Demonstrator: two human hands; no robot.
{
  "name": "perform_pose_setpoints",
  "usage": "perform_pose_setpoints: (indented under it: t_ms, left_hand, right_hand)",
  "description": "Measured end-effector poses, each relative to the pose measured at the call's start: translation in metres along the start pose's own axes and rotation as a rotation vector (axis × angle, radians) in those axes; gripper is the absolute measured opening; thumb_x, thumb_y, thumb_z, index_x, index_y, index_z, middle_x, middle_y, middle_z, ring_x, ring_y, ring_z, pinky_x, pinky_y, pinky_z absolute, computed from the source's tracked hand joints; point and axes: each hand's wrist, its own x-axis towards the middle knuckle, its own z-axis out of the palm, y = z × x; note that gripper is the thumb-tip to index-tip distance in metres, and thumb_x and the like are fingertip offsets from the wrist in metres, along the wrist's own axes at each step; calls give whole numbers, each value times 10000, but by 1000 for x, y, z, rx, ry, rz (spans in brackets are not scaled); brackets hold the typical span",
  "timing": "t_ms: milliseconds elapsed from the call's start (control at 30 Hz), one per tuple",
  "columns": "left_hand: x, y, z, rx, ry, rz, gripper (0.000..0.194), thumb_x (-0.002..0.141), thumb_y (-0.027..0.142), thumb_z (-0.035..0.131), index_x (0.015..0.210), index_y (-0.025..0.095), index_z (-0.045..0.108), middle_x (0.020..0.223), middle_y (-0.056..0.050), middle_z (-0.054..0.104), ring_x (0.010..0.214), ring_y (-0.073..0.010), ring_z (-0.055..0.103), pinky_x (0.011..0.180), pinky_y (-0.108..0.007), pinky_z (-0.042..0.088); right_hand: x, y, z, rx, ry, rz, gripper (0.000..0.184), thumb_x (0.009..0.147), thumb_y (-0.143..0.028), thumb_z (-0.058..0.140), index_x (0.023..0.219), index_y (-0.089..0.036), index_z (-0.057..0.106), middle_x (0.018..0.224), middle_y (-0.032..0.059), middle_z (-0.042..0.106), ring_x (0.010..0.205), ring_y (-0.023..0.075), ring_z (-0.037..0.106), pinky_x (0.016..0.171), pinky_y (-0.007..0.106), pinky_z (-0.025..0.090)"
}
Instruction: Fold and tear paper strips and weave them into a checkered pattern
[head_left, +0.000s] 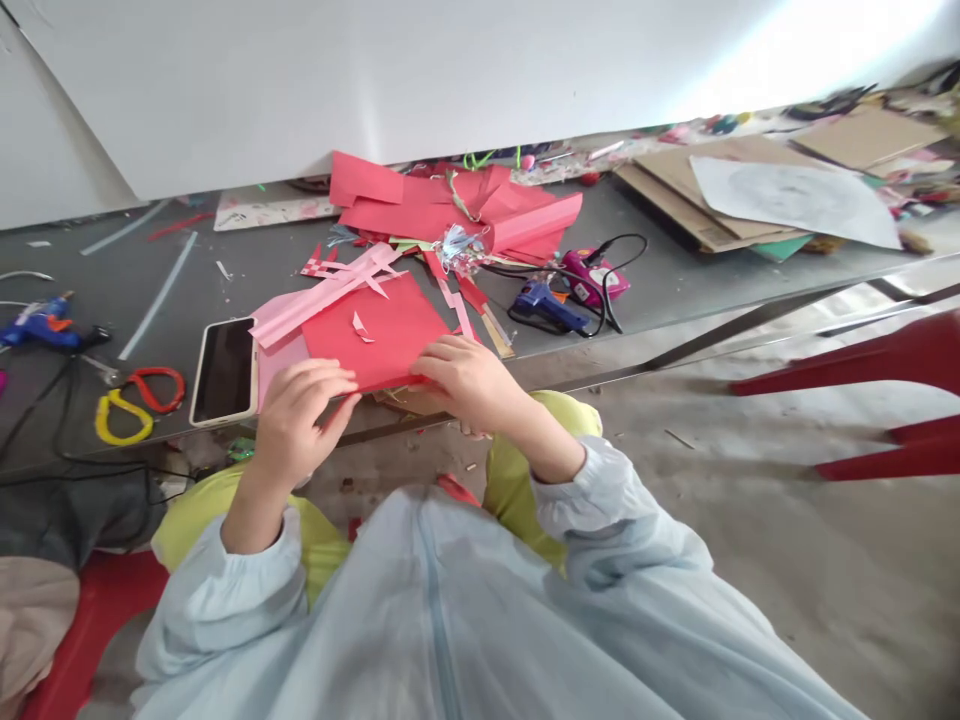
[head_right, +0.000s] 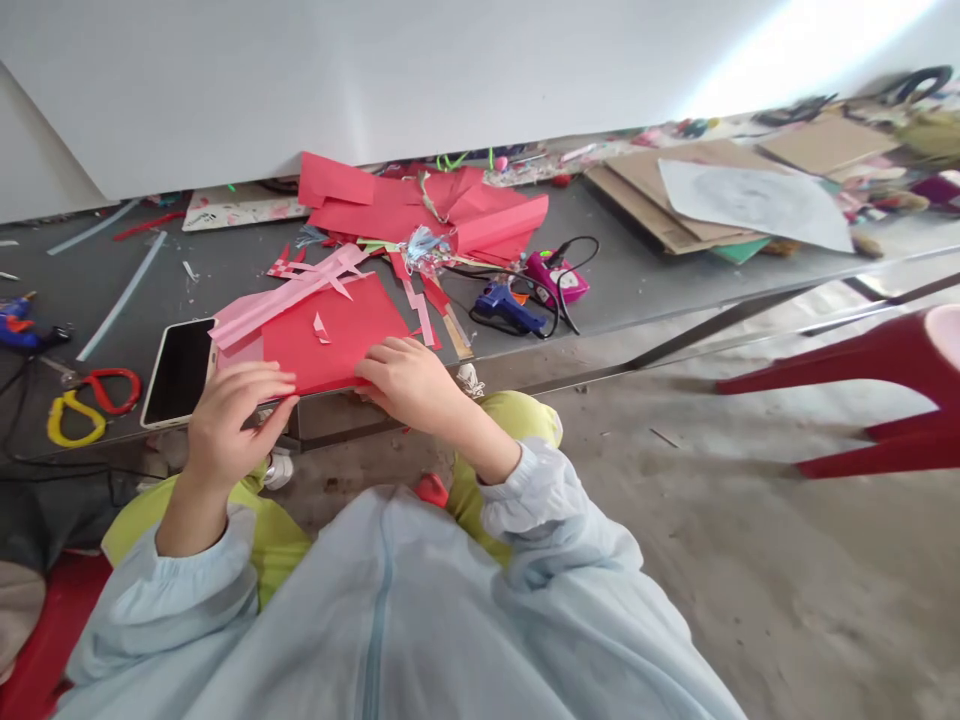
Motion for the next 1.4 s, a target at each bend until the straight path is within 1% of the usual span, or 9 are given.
perform_pose_setpoints:
  t_ms: [133,367,533,700,967,1100,1233,1300,1400]
  left_hand:
    - [5,4,-10,97,148,-61,534,849,252,708,1351,228,527,1296,-128,675,1215,-282,636,1055,-457,489]
    - [7,19,-26,127,237,-80,304,860,153,618,1159,207,627,1155,-126,686,1117,-262,641,1021,-445,493]
    - [7,30,-32,161,218,-48,216,864,134,603,1054,221,660,1137,-109,676,1117,-257,637,1004,-443,509]
    - [13,39,-41,184,163,-14,184,871,125,591,1016,212,664,1117,-111,678,1100,-257,639,991,-452,517]
    - [30,52,-59,109,130,-33,198,903,154,579,1074,214,658,1137,-96,700,1128,-237,647,1035,-432,498]
    - [43,58,-66,13,136,-95,256,952,248,556,1193,226,639,1225,-85,706,1188,-227,636,1067,-414,494]
    - [50,57,-63,-121,114,-197,449,979,413,511,1367,191,557,1407,-141,622,1329,-258,568,1096,-440,483]
    - [52,55,-59,-198,73,-335,490,968,507,505,1319,177,594,1375,-150,647,1299,-274,590,1079,-448,488]
    - [54,52,-55,-397,-23,-562,408,948,555,503,1004,196,688,1032,-81,749,997,-221,690,886,-367,553]
  right_hand:
    - [4,16,-15,-33,233,179,140,952,-257,582,935,-175,693,902,101,733,835,234,631,708,314,414]
    - [21,54,-60,-68,591,593,106,783,-249,634,729,-215,549,751,54,698,708,231,630,675,329,411]
    - [26,46,-84,50,730,561,202,749,-261,613,682,-245,424,714,36,668,680,209,606,701,341,437]
    - [32,30,-95,120,765,422,173,759,-280,589,698,-245,431,715,26,644,645,175,551,685,324,431]
    - [21,-9,-116,491,497,194,220,745,-335,652,690,-219,472,670,-25,512,651,131,479,619,287,387]
    - [6,-36,-123,834,232,189,312,762,-394,730,707,-213,483,664,-27,522,618,121,513,534,251,372]
    - [-4,-49,-113,1160,-64,217,335,747,-405,796,741,-175,552,695,-17,600,604,112,576,517,222,421]
    - [-7,-49,-101,1242,-152,243,365,726,-410,832,736,-162,565,699,-16,628,590,99,580,515,205,429]
    - [-10,-44,-81,1339,-221,287,399,694,-428,871,735,-153,585,692,-21,644,586,90,586,514,189,438]
